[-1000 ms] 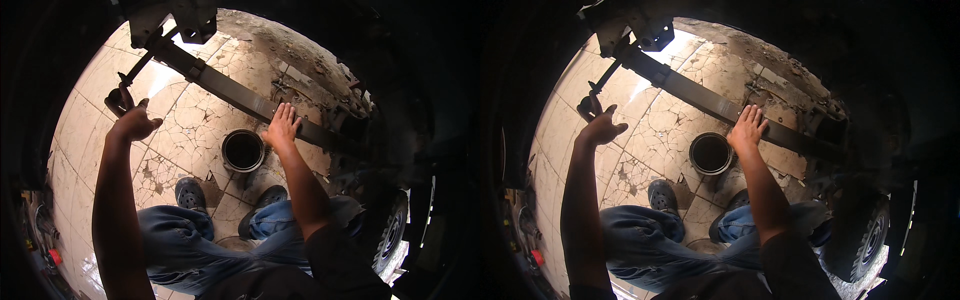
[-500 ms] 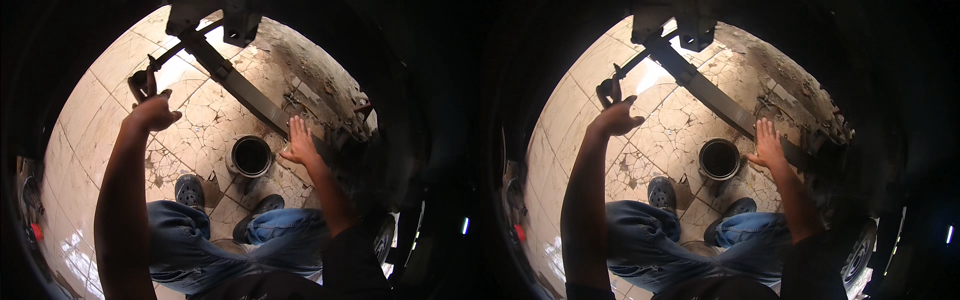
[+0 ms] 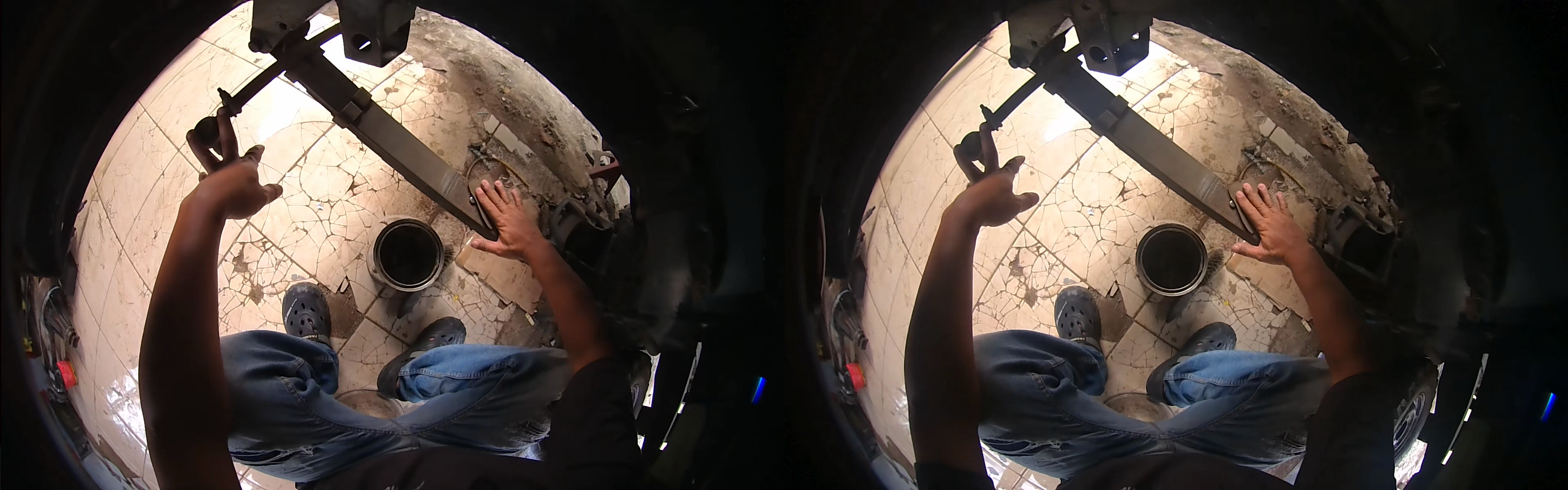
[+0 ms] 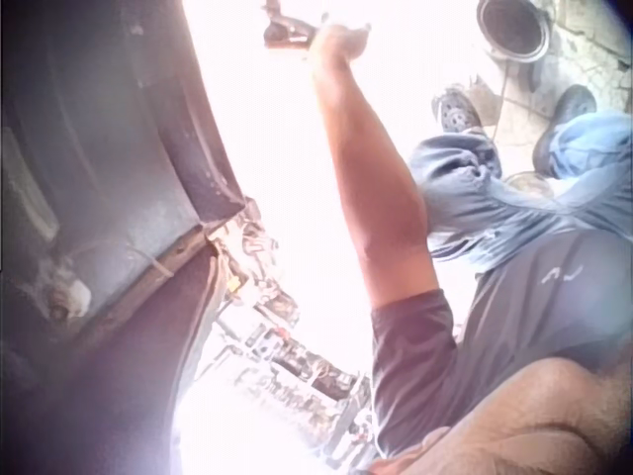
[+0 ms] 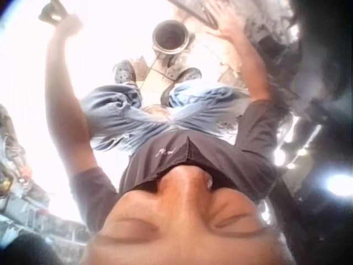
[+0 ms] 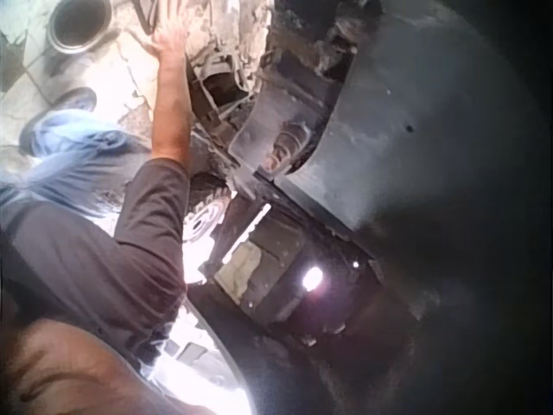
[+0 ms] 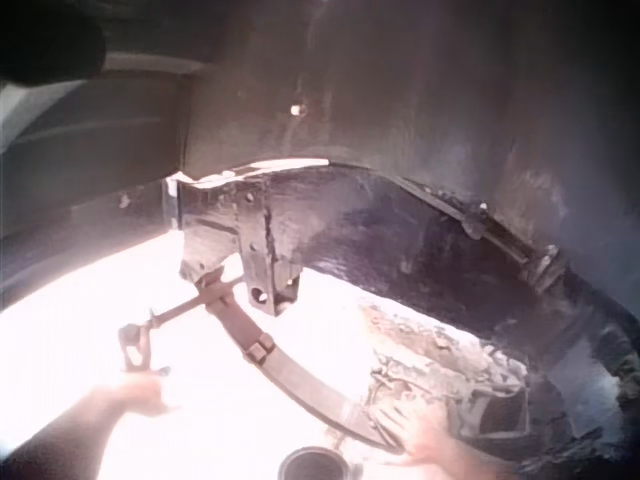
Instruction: The person repeatedly wipes a long metal beam with their hands, moving along its length and returning to earlier sections. The hands contact the beam directly without visible tools. The beam remains in place under the vehicle throughout the clip.
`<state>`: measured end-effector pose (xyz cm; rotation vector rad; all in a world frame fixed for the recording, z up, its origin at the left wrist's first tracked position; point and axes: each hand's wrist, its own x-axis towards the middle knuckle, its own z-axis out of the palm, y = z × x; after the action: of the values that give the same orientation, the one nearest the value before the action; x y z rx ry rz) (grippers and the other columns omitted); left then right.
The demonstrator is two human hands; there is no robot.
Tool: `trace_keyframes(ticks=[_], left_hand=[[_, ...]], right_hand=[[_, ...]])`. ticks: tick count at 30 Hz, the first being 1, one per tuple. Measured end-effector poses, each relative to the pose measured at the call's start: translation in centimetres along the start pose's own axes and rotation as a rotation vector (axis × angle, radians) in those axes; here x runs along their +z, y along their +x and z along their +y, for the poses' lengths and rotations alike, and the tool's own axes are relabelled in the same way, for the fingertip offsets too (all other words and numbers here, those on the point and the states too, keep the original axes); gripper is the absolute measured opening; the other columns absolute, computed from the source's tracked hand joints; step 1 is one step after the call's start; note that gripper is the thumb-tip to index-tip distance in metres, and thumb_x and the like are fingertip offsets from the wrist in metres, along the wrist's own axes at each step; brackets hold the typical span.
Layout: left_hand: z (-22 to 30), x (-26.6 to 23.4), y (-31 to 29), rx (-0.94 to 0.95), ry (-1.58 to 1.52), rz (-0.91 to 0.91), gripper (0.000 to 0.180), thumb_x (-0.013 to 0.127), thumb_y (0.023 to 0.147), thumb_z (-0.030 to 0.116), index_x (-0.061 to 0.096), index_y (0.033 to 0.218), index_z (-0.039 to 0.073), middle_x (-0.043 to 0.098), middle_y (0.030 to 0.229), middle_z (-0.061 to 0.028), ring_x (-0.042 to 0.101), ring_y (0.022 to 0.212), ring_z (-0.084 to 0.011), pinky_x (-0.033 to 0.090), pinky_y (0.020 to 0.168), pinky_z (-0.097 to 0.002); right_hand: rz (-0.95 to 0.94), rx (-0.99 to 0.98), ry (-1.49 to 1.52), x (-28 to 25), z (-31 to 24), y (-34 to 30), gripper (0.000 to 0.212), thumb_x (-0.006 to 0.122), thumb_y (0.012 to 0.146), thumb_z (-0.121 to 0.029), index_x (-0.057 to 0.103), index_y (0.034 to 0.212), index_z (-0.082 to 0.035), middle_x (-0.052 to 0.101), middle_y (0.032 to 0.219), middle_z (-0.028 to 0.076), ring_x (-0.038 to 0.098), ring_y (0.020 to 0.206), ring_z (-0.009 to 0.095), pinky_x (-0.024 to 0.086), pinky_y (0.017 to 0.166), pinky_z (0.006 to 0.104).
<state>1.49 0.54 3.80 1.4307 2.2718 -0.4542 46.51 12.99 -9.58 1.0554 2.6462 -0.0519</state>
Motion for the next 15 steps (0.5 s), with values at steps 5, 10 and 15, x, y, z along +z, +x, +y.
trace_keyframes(ticks=[5, 10, 15], left_hand=[[0.3, 0.4, 0.5, -0.016, 0.064, 0.057, 0.083, 0.062, 0.089, 0.048, 0.033, 0.147, -0.002, -0.033, 0.147, -0.0357, -0.038, 0.129, -0.0576, -0.013, 0.114, -0.0546], [-0.4, 1.0, 1.3, 0.035, -0.079, 0.047, 0.085, 0.065, 0.087, 0.047, 0.032, 0.149, -0.001, -0.036, 0.148, -0.0322, -0.035, 0.128, -0.0603, -0.005, 0.116, -0.0553], [0.5, 0.2, 0.7, -0.002, -0.095, -0.016, 0.086, 0.061, 0.09, 0.048, 0.025, 0.15, -0.002, -0.04, 0.146, -0.0299, -0.036, 0.127, -0.0624, 0.007, 0.119, -0.0492]], right_hand=[[0.131, -0.036, 0.006, -0.8, -1.4, 2.5, 0.105, 0.047, 0.08, -0.079, 0.017, 0.156, -0.013, 0.014, 0.162, 0.011, 0.013, 0.149, 0.034, 0.012, 0.12, 0.0523], [0.092, -0.036, -0.002, -0.2, -0.8, 0.3, 0.104, 0.047, 0.082, -0.077, 0.017, 0.156, -0.011, 0.015, 0.161, 0.013, 0.013, 0.149, 0.034, 0.012, 0.12, 0.0507], [0.039, -0.06, -0.059, -0.5, -0.8, -2.5, 0.105, 0.046, 0.083, -0.076, 0.017, 0.154, -0.004, 0.016, 0.16, 0.017, 0.013, 0.149, 0.034, 0.012, 0.12, 0.049]])
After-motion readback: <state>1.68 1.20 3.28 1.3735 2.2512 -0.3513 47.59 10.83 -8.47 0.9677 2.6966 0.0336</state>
